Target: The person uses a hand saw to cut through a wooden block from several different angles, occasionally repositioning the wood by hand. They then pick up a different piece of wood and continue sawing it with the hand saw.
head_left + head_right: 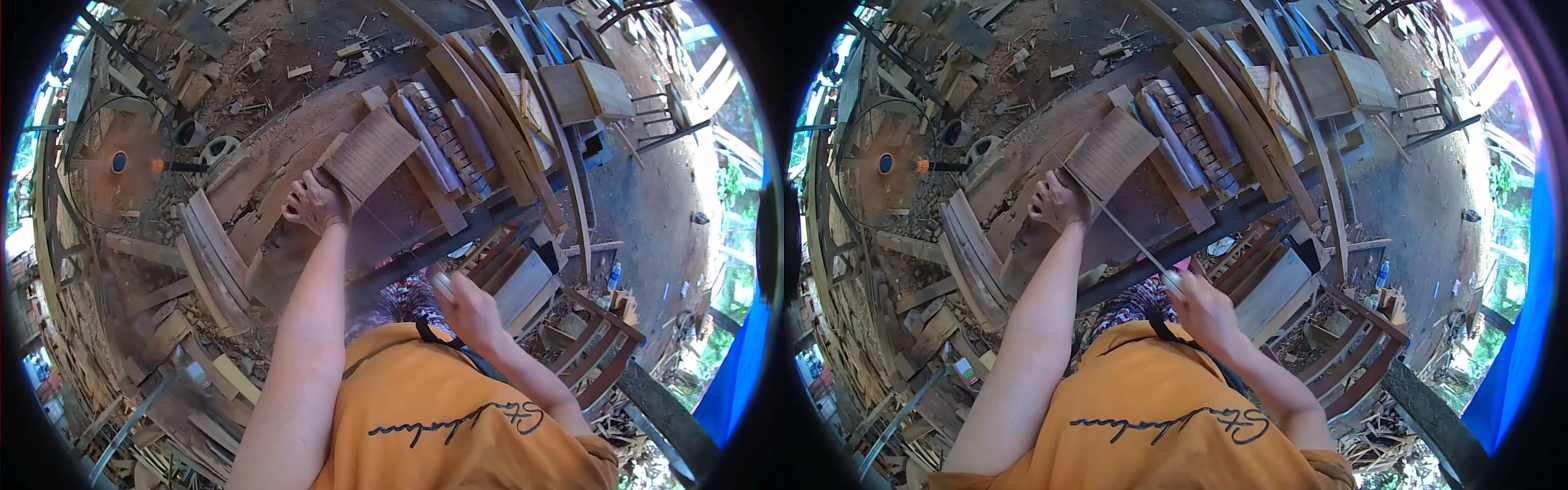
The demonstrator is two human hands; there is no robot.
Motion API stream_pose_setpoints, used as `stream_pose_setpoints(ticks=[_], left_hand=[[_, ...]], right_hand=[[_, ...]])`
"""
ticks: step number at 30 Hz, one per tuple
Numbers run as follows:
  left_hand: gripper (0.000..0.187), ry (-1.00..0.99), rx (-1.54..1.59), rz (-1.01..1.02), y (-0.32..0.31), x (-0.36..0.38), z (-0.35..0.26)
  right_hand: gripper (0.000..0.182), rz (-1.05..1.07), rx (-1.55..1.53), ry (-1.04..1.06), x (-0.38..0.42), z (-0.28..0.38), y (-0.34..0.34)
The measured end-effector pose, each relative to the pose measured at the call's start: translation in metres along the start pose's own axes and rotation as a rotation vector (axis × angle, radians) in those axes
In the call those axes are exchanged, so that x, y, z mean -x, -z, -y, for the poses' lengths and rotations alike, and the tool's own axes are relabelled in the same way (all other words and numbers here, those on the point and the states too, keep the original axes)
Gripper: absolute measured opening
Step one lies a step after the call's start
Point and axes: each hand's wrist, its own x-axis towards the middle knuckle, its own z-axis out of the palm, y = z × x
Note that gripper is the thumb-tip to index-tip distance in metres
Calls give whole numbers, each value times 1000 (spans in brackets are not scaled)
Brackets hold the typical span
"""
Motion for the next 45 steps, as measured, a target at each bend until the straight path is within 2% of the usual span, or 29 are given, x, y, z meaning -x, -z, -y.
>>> stream_pose_setpoints(ticks=[3, 4, 6, 8, 10, 11, 15, 17, 20, 22, 24, 26, 29, 35, 38, 39, 40, 41, 43, 45], left_hand=[[30, -10, -17, 6, -3, -1, 2], [30, -12, -17, -12, -6, 0, 3], [29, -25, -33, -30, -30, -4, 17], [29, -35, -50, -68, -31, -6, 16], [30, 76, -85, -52, -17, -5, 3], [30, 56, -84, -43, -17, 0, 6], [34, 18, -54, -56, -12, -4, 0], [35, 17, -30, -45, -10, -2, 2], [35, -2, -49, -38, -13, -3, 5], [35, -2, -55, -43, -18, -3, 8], [34, -2, -63, -64, -13, -6, 5], [34, 129, -16, -8, -6, -3, -2], [35, 43, 11, -34, -5, 1, -2], [37, 24, 24, -45, -5, -1, -2], [35, 20, -34, 0, -18, -5, 8], [35, 3, -46, -17, -22, -6, 9], [35, 10, -34, -28, -15, -5, 4], [35, 3, -35, -44, -14, -8, 1], [35, 122, -61, -39, -14, -7, -3], [35, 76, -32, -47, -13, -3, -5]], right_hand=[[23, 19, 36, -20, 13, -2, 9], [20, 10, 76, 9, 0, -11, -12], [21, -53, -39, 123, -62, -12, -59], [20, -64, -16, 106, -116, 2, -97], [19, -60, -31, 100, -121, 3, -92], [18, -32, -23, 98, -118, 7, -84], [16, -68, 27, 28, -31, 5, -22], [19, 32, 45, -36, 1, -4, 4], [20, -54, 73, 53, -29, 6, -15], [19, -38, -76, 54, -88, 0, -67], [17, 12, -14, 10, -137, 20, -91], [18, -20, -31, 18, -133, 23, -89], [21, -24, 3, 23, -112, 29, -64], [26, 45, 7, -69, -28, 10, -6], [23, -25, 50, 3, -72, 3, -49], [21, -88, -25, 69, -102, 2, -74], [23, -21, -14, -15, -128, 12, -88], [23, -32, -25, -7, -136, 12, -86], [22, 31, -37, 8, -137, 15, -81], [23, -9, -31, 23, -126, 22, -70]])
